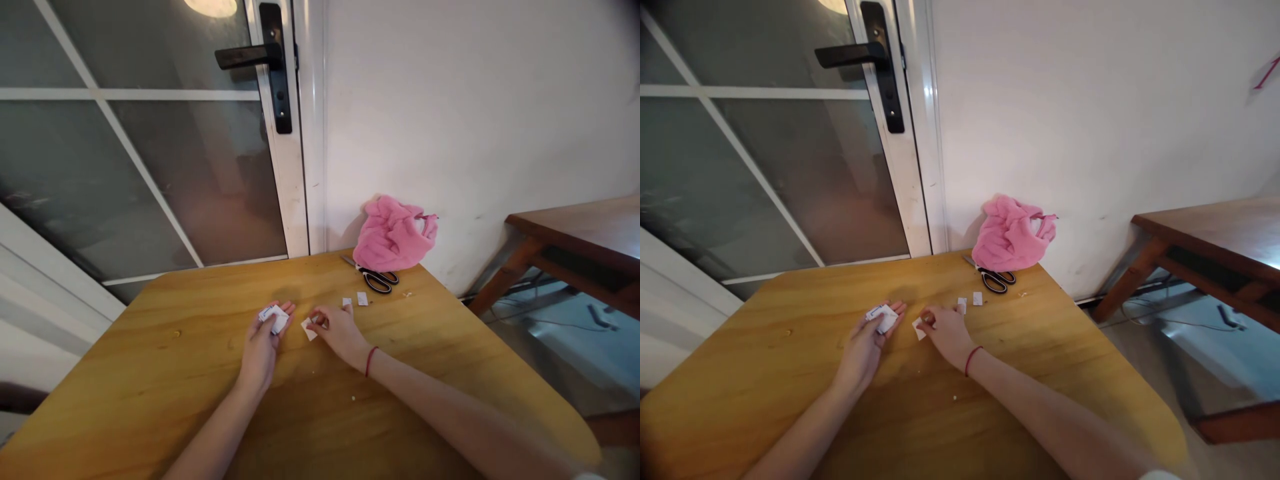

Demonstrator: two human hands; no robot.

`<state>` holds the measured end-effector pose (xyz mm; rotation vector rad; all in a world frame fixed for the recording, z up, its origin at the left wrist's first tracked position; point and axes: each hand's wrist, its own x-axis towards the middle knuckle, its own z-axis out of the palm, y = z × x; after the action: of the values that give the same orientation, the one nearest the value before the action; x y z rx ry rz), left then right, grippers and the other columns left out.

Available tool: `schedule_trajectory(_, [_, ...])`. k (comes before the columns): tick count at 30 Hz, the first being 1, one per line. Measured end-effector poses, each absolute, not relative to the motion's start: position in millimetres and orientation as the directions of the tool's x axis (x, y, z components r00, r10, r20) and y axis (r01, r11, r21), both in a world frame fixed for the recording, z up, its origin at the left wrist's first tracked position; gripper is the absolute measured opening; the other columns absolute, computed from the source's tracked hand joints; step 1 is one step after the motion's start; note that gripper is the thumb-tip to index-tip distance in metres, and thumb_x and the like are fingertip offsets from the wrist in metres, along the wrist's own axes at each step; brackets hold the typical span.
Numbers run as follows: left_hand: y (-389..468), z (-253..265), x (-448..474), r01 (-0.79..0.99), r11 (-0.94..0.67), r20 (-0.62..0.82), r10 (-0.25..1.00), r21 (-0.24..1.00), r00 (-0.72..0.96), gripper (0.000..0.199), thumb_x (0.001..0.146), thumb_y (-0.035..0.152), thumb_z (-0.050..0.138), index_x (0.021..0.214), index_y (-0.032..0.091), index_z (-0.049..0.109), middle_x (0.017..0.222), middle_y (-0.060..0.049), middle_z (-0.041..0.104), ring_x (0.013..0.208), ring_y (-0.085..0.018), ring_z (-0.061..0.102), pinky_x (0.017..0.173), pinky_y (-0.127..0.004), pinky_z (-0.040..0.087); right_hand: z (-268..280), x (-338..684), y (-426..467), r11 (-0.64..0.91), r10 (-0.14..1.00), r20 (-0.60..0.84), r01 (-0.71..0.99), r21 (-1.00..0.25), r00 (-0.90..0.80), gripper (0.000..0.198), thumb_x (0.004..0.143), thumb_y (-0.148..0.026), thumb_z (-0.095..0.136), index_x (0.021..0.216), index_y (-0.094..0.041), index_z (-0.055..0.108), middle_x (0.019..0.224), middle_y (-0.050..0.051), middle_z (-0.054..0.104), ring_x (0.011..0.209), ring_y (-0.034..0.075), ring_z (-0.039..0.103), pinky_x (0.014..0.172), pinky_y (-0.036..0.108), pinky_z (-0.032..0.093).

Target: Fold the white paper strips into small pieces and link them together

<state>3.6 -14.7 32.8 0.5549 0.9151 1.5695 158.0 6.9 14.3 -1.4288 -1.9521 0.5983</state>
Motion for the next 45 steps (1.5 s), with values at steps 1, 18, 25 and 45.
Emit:
schedule_trajectory(1, [-15,34,4,-0.592,-0.045,-0.102,0.972,0.804,-0.213,0.02,0.077,0.012,0.055,0.096,0.011,0.057,0.098,-0.012,0.069,0.099,-0.022,0.063,0.095,-0.038,0.045,13,156,7,0.341,0.94,0.236,0.679,-0.65,-0.246,0.016,0.077,-0.031,0.064,0.089,-0.021,0.063,0.074,-0.001,0.066,0.071,0.014,0.057,0.08,0.033,0.025])
schedule_trajectory(18, [-21,23,11,-0.38,0.147,-0.167,0.986,0.913,-0.02,0.026,0.064,0.024,0.073,0.085,0.013,0.062,0.074,-0.002,0.069,0.068,-0.011,0.065,0.067,-0.018,0.051,25,151,8,0.33,0.943,0.298,0.303,-0.894,-0.148,0.014,0.077,-0.03,0.059,0.074,-0.018,0.065,0.073,0.0,0.062,0.063,0.011,0.051,0.059,0.022,0.039])
schedule_trajectory(25, [-15,24,1,-0.473,0.16,-0.187,0.982,0.866,-0.011,0.025,0.069,0.019,0.071,0.091,0.013,0.06,0.098,-0.011,0.069,0.091,-0.021,0.066,0.088,-0.032,0.05,29,184,66,0.243,0.954,0.292,0.763,-0.599,-0.074,0.017,0.082,-0.032,0.055,0.081,-0.019,0.065,0.079,0.002,0.068,0.071,0.014,0.058,0.075,0.029,0.035])
schedule_trajectory(45, [-17,29,4,-0.506,0.206,-0.186,0.978,0.837,0.091,0.034,0.069,0.012,0.067,0.102,0.014,0.061,0.103,-0.009,0.068,0.098,-0.019,0.063,0.091,-0.03,0.049,35,150,11,0.406,0.904,0.31,0.362,-0.839,-0.295,0.02,0.081,-0.034,0.056,0.093,-0.018,0.059,0.077,-0.001,0.059,0.064,0.01,0.049,0.058,0.022,0.036])
